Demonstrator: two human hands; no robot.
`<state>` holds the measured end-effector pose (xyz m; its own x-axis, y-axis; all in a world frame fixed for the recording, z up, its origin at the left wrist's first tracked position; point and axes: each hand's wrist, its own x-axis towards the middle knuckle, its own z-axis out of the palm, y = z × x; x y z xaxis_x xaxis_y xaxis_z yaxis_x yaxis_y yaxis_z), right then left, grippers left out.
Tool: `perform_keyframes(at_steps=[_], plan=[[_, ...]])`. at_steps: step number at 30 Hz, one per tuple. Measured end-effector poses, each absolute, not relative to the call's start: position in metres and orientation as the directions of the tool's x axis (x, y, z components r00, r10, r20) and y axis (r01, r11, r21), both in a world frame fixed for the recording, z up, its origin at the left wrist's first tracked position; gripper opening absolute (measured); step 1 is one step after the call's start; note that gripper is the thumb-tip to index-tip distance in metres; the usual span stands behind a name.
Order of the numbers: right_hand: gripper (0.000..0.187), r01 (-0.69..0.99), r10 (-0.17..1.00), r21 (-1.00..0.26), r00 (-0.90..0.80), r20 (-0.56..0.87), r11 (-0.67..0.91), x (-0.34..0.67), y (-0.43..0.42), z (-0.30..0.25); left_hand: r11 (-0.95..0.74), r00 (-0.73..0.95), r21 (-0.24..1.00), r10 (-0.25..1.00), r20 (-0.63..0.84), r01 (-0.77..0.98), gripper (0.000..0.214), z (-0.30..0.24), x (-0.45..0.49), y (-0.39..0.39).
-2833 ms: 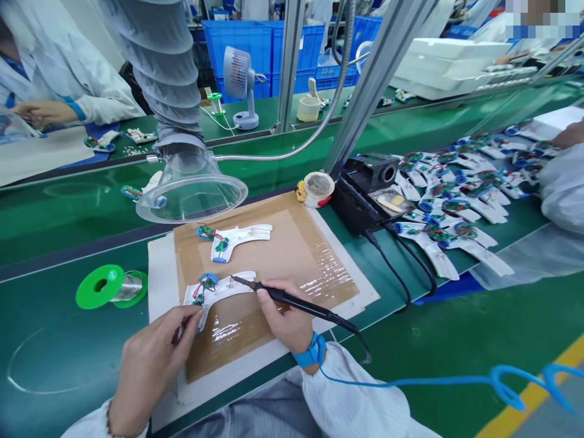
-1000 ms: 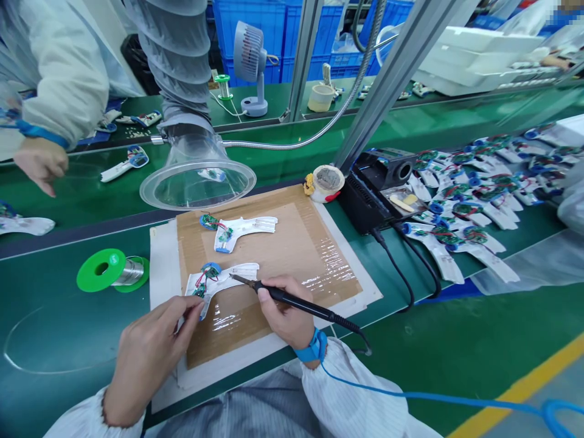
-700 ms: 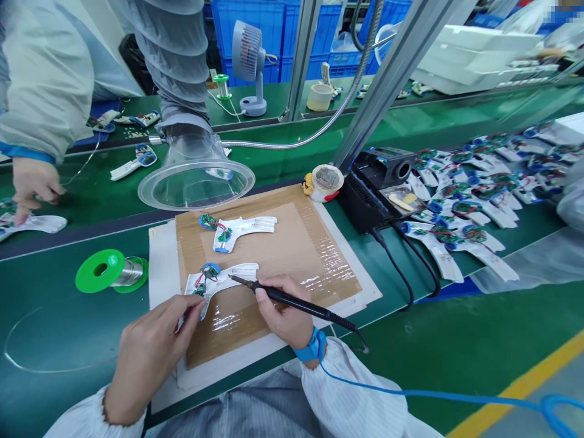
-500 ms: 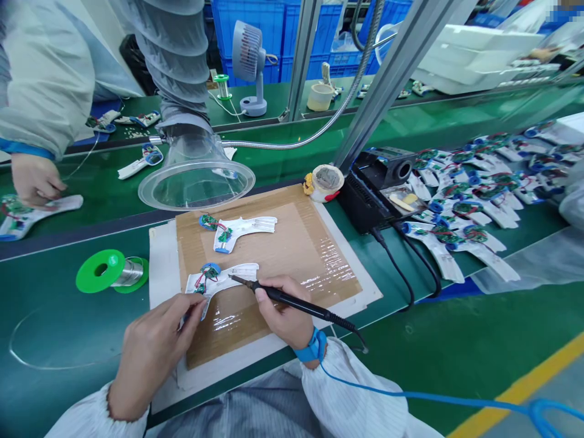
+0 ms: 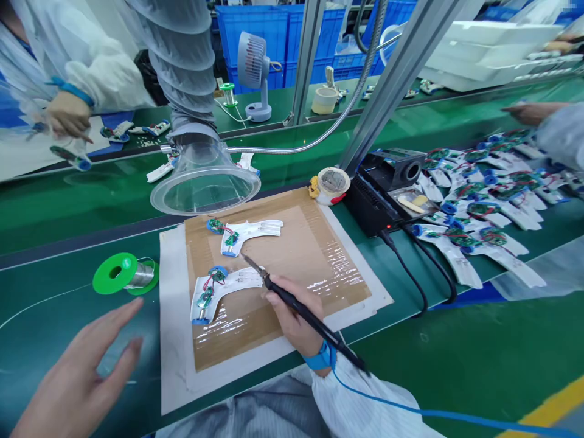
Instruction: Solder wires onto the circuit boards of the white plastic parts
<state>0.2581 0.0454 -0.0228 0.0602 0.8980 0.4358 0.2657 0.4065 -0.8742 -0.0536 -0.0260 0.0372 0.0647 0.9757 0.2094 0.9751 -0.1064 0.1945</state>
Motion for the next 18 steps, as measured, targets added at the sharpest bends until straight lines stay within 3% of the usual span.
perform_keyframes(at_steps=[3,4,8,10,14,18], plan=[[0.027,0.256,0.877,-0.844,-0.032,0.48,0.471,0.251,0.048,-0.019,-0.087,0.038,0.304,0.986,0.164,0.949,0.053,0.048,-0.01,0.024],[0.027,0.288,0.87,-0.826,-0.063,0.489,0.485,0.248,0.05,-0.019,-0.092,0.068,0.309,0.994,0.088,0.947,0.054,0.052,0.005,0.042],[0.043,0.476,0.833,-0.69,-0.216,0.51,0.546,0.239,0.057,-0.029,-0.128,0.191,0.292,0.961,-0.199,0.948,0.035,0.061,0.038,0.093],[0.046,0.525,0.824,-0.641,-0.273,0.497,0.561,0.239,0.059,-0.036,-0.104,0.207,0.371,0.946,-0.25,0.923,0.025,0.06,0.035,0.099],[0.041,0.544,0.821,-0.621,-0.292,0.49,0.565,0.244,0.059,-0.036,-0.002,0.116,0.651,0.984,-0.133,0.759,0.029,0.049,0.014,0.089],[0.038,0.476,0.783,-0.636,-0.224,0.58,0.607,0.236,0.058,-0.02,-0.032,-0.003,0.78,0.999,0.043,0.625,0.035,0.031,0.003,0.074]])
